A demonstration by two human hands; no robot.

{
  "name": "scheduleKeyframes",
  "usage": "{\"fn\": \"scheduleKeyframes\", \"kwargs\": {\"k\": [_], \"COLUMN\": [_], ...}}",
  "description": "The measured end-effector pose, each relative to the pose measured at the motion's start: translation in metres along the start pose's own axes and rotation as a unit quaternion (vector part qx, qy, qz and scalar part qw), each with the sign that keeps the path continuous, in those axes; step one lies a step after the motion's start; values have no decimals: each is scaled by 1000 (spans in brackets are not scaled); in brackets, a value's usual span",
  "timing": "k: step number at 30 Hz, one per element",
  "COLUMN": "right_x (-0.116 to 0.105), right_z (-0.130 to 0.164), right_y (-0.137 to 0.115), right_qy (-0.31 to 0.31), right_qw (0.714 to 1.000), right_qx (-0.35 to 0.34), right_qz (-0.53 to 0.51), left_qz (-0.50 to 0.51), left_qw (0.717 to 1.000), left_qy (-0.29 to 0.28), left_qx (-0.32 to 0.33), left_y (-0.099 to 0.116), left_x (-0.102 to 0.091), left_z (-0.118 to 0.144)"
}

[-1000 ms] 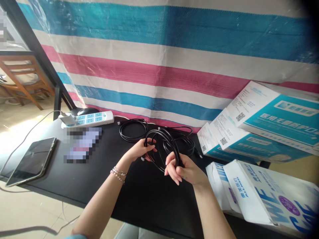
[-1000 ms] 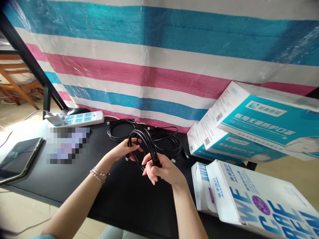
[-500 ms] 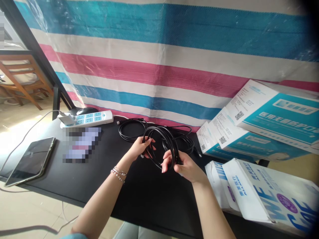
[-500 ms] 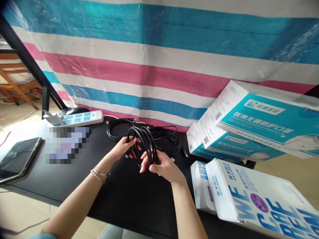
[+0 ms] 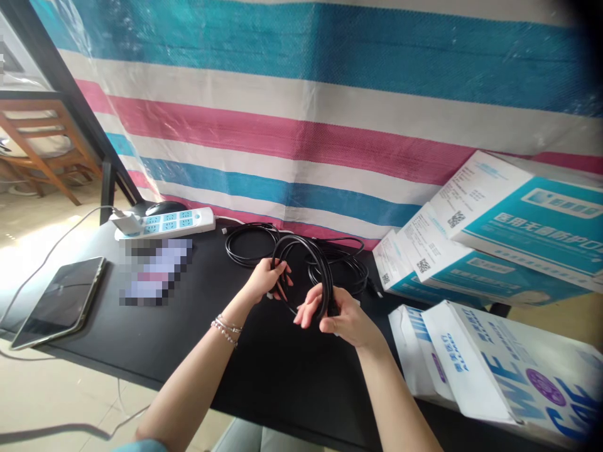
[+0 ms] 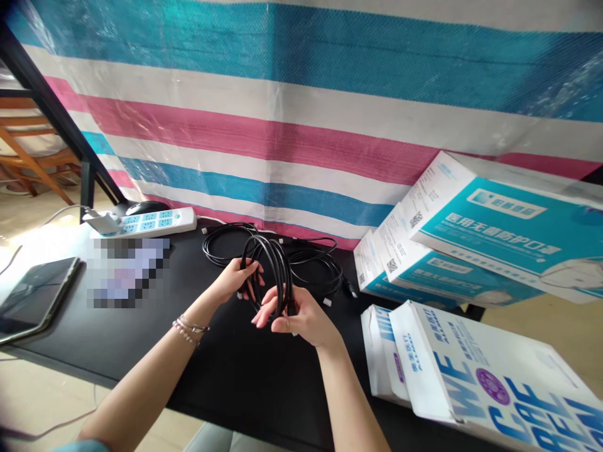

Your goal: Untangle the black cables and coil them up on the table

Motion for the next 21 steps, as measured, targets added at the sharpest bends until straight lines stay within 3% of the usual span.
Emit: {"fn": "scheduleKeyframes", "kwargs": {"k": [9, 15, 19, 21], "right_x": [-6, -1, 2, 2], "right_z": [-1, 0, 1, 0], "right_y": [3, 3, 2, 0], "right_qy": [82, 32, 13, 12], "right_qw": [991, 993, 993, 992], "right_qx": [-39, -33, -35, -40], "right_qz": [-101, -107, -115, -117], "left_qz": [12, 93, 222, 259], "left_qw": [1000, 992, 961, 951], "left_qy": [-3, -73, -160, -159], "left_qx": [24, 50, 45, 49], "left_y": [6, 7, 13, 16], "left_x": [0, 9, 21, 22], "left_z": [1, 4, 9, 10]}}
Point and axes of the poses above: each hand's wrist, its own z-axis away from the middle knuckle, its own x-axis out of the palm, y = z × x, the point moved 7 cm from there along -z, towards the middle knuckle, and after that the axes turned 11 degrees about -z, right-handed, at the moved point
